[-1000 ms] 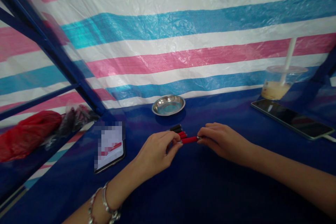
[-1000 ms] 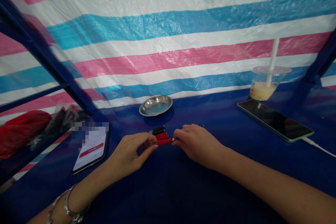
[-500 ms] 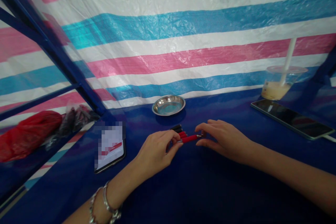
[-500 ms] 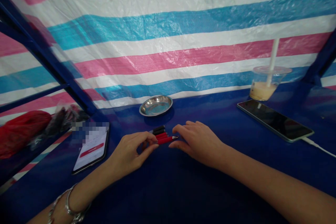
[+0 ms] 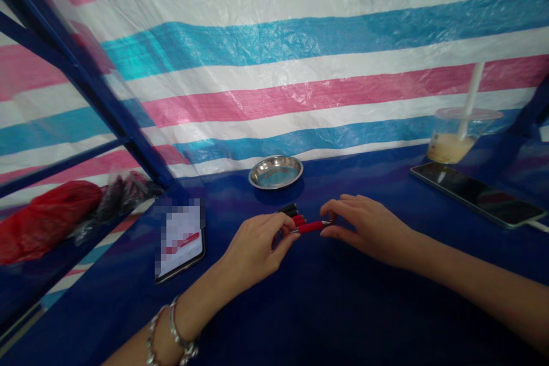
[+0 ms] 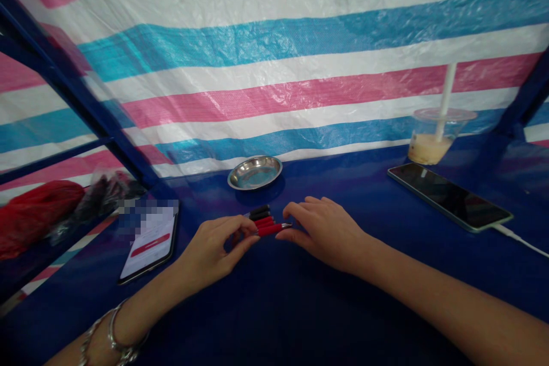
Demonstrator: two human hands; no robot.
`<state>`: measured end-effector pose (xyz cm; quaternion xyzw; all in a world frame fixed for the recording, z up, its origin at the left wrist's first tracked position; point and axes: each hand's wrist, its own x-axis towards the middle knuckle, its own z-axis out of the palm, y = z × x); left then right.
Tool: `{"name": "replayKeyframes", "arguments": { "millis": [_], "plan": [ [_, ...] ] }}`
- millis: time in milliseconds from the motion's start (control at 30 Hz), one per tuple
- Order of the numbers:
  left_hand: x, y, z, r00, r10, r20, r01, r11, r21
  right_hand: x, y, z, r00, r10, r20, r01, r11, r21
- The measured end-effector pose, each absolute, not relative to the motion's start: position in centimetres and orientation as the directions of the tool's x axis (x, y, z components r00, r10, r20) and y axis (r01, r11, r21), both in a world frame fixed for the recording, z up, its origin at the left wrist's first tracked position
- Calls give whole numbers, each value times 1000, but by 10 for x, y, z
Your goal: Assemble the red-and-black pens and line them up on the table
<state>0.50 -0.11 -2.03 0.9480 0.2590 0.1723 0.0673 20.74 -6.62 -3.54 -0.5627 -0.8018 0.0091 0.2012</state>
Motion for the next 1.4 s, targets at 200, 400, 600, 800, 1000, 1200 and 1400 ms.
{"name": "replayKeyframes", "arguments": {
  "millis": [200,400,600,800,1000,1200,1400],
  "plan": [
    [5,0,-18,812,543,213,506,-838,205,211,-65,-32,-259,910,324,916,338,-217],
    [3,4,-21,830,557,30,551,-828,103,233,-62,-30,-47,954,298,973,112,-204],
    [3,2,-19,828,560,24,557,-827,80,245,-56,-44,-19,984,179,984,50,-172],
    [3,3,-18,809,587,44,583,-809,71,245,-53,-50,-33,989,142,984,57,-168],
    [2,8,-17,753,656,60,655,-755,40,243,-53,-49,-33,985,168,981,64,-181],
    [2,11,-21,745,667,28,666,-745,18,237,-53,-44,-87,960,267,949,162,-272],
    [4,7,-21,745,661,84,658,-750,65,222,-54,-40,-69,968,241,652,227,-724]
  ]
}}
